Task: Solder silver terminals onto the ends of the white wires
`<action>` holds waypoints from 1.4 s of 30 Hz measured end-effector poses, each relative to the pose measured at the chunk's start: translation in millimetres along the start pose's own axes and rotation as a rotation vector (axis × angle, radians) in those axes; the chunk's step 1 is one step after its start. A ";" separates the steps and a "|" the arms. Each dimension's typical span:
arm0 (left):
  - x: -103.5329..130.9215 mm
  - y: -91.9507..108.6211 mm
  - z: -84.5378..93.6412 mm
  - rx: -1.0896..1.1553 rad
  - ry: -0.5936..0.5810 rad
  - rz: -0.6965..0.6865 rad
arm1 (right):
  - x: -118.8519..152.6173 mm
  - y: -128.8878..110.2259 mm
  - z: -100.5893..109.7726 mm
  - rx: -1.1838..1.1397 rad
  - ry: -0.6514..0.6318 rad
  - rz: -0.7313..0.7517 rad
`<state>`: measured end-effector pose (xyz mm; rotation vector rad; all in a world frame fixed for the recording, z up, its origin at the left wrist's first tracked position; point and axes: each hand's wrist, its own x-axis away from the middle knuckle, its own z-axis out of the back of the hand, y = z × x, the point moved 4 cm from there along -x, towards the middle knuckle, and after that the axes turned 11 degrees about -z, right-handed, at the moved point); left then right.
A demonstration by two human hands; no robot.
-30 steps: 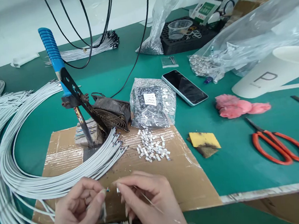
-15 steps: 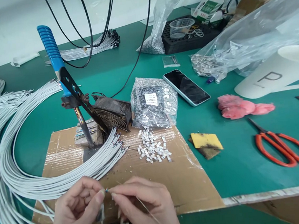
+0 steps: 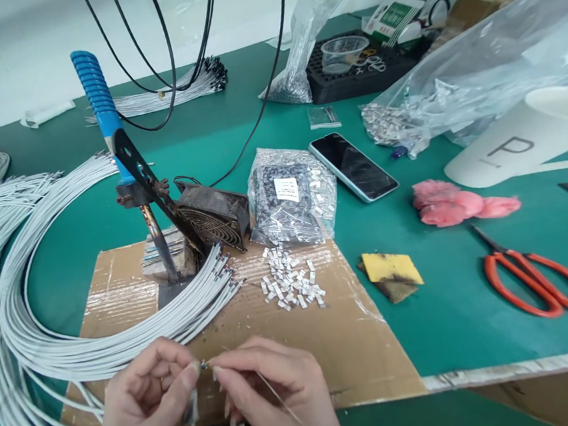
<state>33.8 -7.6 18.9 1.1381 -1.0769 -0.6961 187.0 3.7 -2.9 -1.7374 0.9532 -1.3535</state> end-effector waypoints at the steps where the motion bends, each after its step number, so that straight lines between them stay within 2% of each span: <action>1: 0.0 0.1 -0.1 -0.005 0.000 0.001 | 0.2 0.0 -0.2 0.003 -0.006 0.002; 8: -0.4 0.1 -0.5 -0.028 -0.005 0.012 | -1.4 2.2 -0.6 -0.043 -0.002 -0.024; 16: -3.1 -2.3 1.9 0.021 -0.070 0.020 | -3.3 3.0 0.8 -0.165 0.134 -0.146; 24: -6.8 0.1 2.3 0.029 -0.129 -0.049 | -9.0 -8.4 -1.4 0.048 0.005 0.030; 31: -9.4 -2.1 1.9 0.051 -0.113 -0.067 | -7.7 -8.6 -1.8 0.047 0.012 0.066; 36: -11.6 -2.9 2.4 0.053 -0.112 -0.046 | -8.0 -5.4 0.6 0.126 -0.008 0.130; 42: -14.3 -3.8 1.0 0.067 -0.141 -0.056 | -9.3 -7.1 1.8 0.148 0.025 0.240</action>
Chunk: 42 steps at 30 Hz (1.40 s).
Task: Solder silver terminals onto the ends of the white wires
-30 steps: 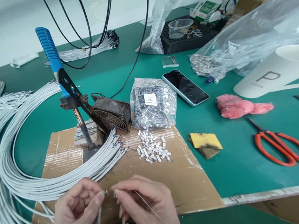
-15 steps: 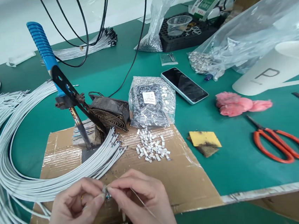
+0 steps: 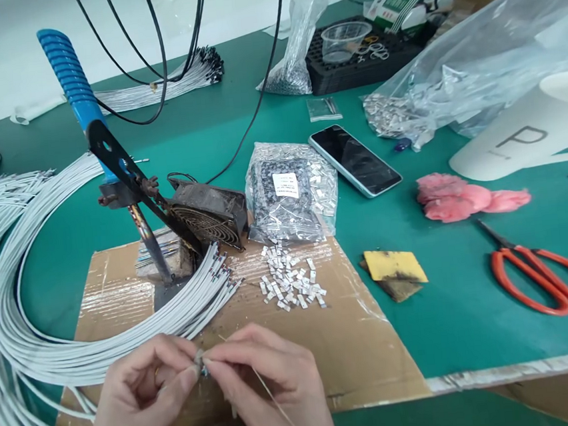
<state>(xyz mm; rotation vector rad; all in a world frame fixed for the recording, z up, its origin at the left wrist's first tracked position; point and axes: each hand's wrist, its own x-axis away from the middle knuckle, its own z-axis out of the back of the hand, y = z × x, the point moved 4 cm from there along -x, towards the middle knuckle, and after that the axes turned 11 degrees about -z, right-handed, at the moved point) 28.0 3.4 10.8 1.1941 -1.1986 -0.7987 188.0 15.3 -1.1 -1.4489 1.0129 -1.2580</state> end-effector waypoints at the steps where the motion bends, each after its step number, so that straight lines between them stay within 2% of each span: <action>1: -0.4 0.3 -0.3 -0.004 0.001 0.001 | -0.4 -0.3 -0.2 0.006 0.009 0.018; 7: -5.5 1.7 -1.1 -0.011 0.051 0.015 | 0.3 2.4 2.0 0.138 0.086 0.124; 10: -10.8 2.1 1.0 -0.040 0.090 -0.023 | 0.3 8.1 2.6 0.196 0.111 0.076; 14: -17.6 3.4 4.4 -0.082 0.147 -0.055 | -0.5 7.0 2.4 0.346 0.228 -0.027; 17: -22.2 5.3 5.4 -0.064 0.160 -0.067 | -5.6 -1.6 1.3 0.421 0.236 0.001; 21: -28.0 7.9 6.0 -0.041 0.154 -0.092 | -16.2 -11.5 -3.6 0.421 0.101 0.207; 23: -30.2 8.1 6.0 -0.041 0.139 -0.096 | -19.6 -11.8 -5.9 0.400 0.113 0.241; 28: -34.3 5.4 11.2 -0.046 0.107 -0.115 | -22.9 -7.4 -16.3 0.262 0.191 0.126; 33: -39.3 0.8 21.0 -0.134 -0.010 -0.159 | -27.3 -9.4 -20.4 0.258 0.219 0.092; 42: -42.2 1.6 22.7 -0.167 -0.002 -0.165 | -30.6 -10.6 -20.6 0.226 0.233 0.059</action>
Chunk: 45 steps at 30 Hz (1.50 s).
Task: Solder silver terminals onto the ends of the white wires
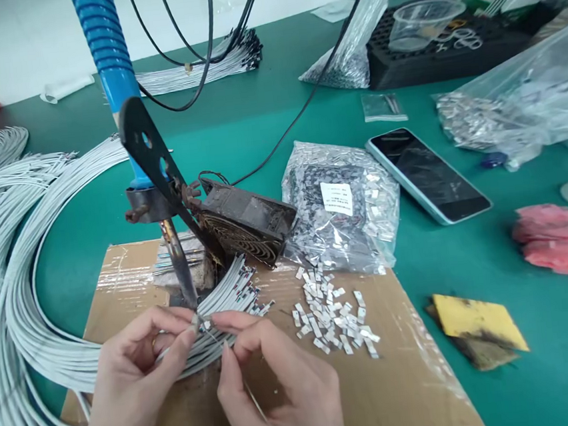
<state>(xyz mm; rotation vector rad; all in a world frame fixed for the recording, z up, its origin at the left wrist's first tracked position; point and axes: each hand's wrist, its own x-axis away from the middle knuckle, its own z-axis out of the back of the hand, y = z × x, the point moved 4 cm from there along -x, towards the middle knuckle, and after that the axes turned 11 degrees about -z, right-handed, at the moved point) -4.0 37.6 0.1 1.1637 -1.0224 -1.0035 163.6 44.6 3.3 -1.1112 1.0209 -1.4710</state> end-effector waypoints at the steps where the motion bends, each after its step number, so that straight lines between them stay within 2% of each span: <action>1: -0.3 0.3 0.0 -0.009 -0.002 -0.003 | 0.1 0.2 -0.2 -0.001 0.001 -0.004; 13: -5.4 5.5 -2.4 0.032 0.053 -0.017 | -5.1 -0.8 -1.7 0.036 -0.002 -0.006; 16: -6.6 7.0 -2.8 0.061 0.097 0.014 | -7.0 -0.3 -1.6 0.038 -0.018 -0.028; 20: -11.7 9.4 -4.8 0.089 0.081 0.025 | -10.0 2.7 -1.0 -0.005 -0.052 -0.049; 25: -18.3 17.3 -7.9 0.115 0.122 0.006 | -13.7 6.0 0.6 -0.037 -0.118 -0.019; 29: -19.3 21.7 -9.4 0.086 0.111 -0.009 | -14.8 5.1 1.5 -0.064 -0.107 0.004; 36: -20.0 23.3 -6.9 0.083 0.107 -0.017 | -15.1 1.3 0.3 -0.077 -0.072 -0.040; 45: -19.5 16.5 -5.8 0.153 0.091 0.041 | -16.7 0.2 -0.4 -0.053 -0.079 -0.012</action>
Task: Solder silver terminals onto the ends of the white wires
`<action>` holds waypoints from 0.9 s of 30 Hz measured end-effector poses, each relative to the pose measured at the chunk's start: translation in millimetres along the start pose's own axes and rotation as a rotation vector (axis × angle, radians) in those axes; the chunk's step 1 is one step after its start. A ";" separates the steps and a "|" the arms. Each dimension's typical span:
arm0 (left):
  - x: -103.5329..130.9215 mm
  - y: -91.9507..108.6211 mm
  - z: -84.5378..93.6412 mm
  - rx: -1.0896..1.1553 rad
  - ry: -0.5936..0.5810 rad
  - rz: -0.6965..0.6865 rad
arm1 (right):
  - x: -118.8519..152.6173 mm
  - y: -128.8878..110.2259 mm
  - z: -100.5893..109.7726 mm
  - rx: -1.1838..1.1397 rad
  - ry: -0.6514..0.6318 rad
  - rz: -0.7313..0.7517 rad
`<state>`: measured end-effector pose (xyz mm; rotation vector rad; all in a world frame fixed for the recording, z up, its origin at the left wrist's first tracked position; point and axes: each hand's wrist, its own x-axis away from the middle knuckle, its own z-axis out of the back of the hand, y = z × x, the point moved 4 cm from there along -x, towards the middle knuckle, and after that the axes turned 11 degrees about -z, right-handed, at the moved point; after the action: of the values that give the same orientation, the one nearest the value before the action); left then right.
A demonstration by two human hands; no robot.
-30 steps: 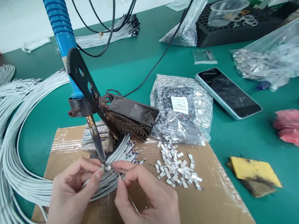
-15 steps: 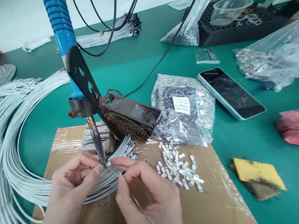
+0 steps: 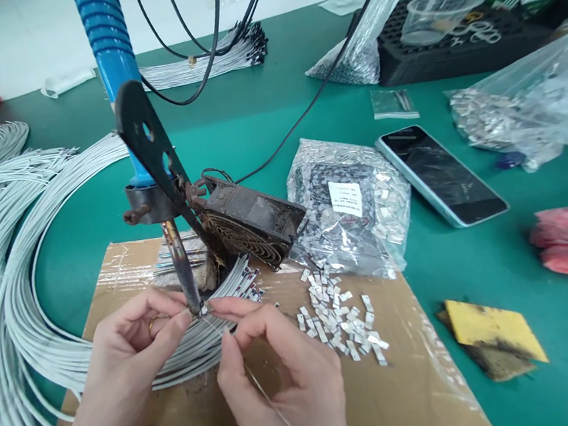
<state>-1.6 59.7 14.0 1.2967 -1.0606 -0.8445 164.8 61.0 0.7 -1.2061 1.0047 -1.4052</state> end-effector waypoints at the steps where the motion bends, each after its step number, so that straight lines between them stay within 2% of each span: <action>1: 0.7 -0.7 0.7 0.005 -0.003 0.005 | 0.3 0.4 0.2 -0.001 0.004 0.002; 11: 1.2 -1.1 1.6 -0.007 -0.009 -0.011 | 5.3 -1.5 -1.7 -0.056 0.049 -0.028; 20: 0.9 2.3 1.4 -0.019 -0.011 -0.045 | 4.3 -2.6 -1.2 -0.069 0.006 -0.016; 27: 1.2 3.5 2.3 -0.035 -0.007 -0.062 | 5.5 -1.5 -5.0 -0.116 0.049 -0.034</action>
<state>-3.6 58.3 17.5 1.3037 -1.0118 -0.9110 159.5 55.8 2.3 -1.2839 1.1173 -1.4255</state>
